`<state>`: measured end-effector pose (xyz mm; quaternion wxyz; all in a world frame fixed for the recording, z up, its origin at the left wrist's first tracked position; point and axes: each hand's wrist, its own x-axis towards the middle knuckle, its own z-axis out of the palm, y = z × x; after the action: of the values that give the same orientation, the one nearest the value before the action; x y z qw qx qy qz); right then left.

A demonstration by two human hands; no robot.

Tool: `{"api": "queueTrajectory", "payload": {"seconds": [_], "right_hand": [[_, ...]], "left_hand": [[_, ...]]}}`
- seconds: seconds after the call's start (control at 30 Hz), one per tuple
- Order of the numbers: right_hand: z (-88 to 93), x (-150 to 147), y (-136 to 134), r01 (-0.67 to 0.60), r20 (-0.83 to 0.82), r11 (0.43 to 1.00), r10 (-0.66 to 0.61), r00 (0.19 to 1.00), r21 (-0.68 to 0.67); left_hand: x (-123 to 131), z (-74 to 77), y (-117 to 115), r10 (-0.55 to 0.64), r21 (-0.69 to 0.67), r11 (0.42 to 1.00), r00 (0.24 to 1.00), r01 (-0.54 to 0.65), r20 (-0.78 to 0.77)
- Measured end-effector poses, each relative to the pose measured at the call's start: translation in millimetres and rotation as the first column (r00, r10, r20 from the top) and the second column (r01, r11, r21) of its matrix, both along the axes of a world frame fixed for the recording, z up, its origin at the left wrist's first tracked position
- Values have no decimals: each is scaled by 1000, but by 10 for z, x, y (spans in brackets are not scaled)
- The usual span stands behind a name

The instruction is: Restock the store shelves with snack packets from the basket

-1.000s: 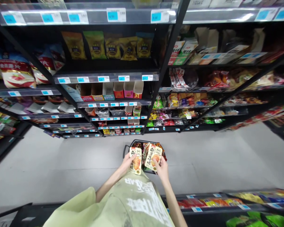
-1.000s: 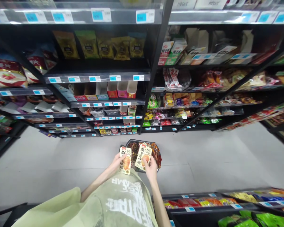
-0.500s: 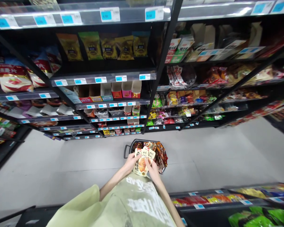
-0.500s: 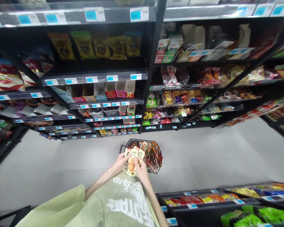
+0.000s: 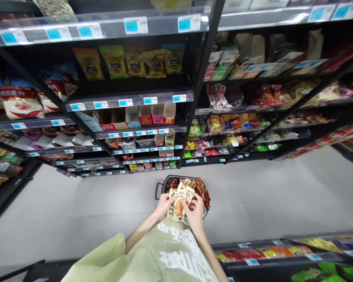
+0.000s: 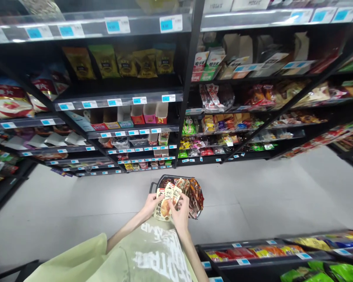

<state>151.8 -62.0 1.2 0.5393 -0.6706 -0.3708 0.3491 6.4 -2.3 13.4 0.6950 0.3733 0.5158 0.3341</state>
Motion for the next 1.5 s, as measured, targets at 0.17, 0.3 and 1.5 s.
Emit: {"api": "queueTrajectory", "payload": {"seconds": [0.17, 0.3, 1.5], "right_hand": [[-77, 2, -5, -116, 40, 991, 118, 992, -62], [-102, -1, 9, -176, 60, 980, 182, 981, -90], [-240, -100, 181, -54, -441, 987, -20, 897, -154]], "left_hand": [[-13, -18, -2, -24, 7, 1000, 1000, 24, 5], [-56, -36, 8, -15, 0, 1000, 1000, 15, 15], [56, -64, 133, 95, -345, 938, 948, 16, 303]]}}
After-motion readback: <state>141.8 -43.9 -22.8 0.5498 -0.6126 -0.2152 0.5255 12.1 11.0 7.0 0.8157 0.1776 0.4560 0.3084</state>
